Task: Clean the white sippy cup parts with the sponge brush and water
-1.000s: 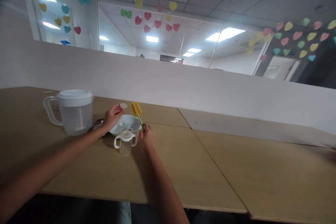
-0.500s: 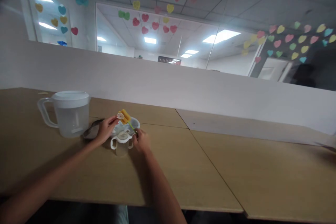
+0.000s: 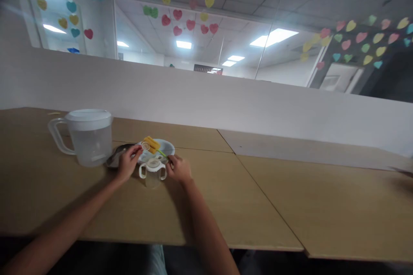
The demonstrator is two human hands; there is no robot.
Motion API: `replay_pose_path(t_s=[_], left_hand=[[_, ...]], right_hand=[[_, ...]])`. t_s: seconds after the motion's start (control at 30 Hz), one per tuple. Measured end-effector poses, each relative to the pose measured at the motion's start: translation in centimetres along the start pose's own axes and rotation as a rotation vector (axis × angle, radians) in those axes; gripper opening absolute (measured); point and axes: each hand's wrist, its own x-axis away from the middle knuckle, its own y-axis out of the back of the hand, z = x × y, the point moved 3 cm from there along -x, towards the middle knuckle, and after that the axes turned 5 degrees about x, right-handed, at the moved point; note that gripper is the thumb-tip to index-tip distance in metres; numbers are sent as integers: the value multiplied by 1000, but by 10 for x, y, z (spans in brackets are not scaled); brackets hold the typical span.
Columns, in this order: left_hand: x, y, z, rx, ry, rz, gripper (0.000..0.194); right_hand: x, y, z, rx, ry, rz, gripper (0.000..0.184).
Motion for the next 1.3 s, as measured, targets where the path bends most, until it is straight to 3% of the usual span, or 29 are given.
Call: replay_pose_path(t_s=[0.2,0.4,0.6,0.7,0.87,1.0,1.1,1.2,1.3], left_hand=[[3,5,-10,-98,-167,-21,21],[7,4,-16,-81,-208,35,20],[10,2,-18,-103,-194,78,25],[10,0,-18,-138,-197,74,26],[9,2,-16,-225,-209,2,26],[8,5,-15,-267,-194,-54,24],[8,6,-16,-273,-188,-61,23],[8,6,-16,-262,-207,-54,23],[7,7,-16,-254,-234,-66,23]], right_hand=[[1,1,-4,55,-4,-53,22],[0,-1,-6,135,-12,-93,23],[-1,4,-13,-24,-248,-351,29],[-2,5,-8,-137,-187,-382,32],[0,7,6,-68,-58,-458,31],[1,1,8,27,99,-383,25],[0,-2,0,102,61,-341,22],[1,-1,-5,97,-6,-386,24],[1,-1,-2,72,41,-355,26]])
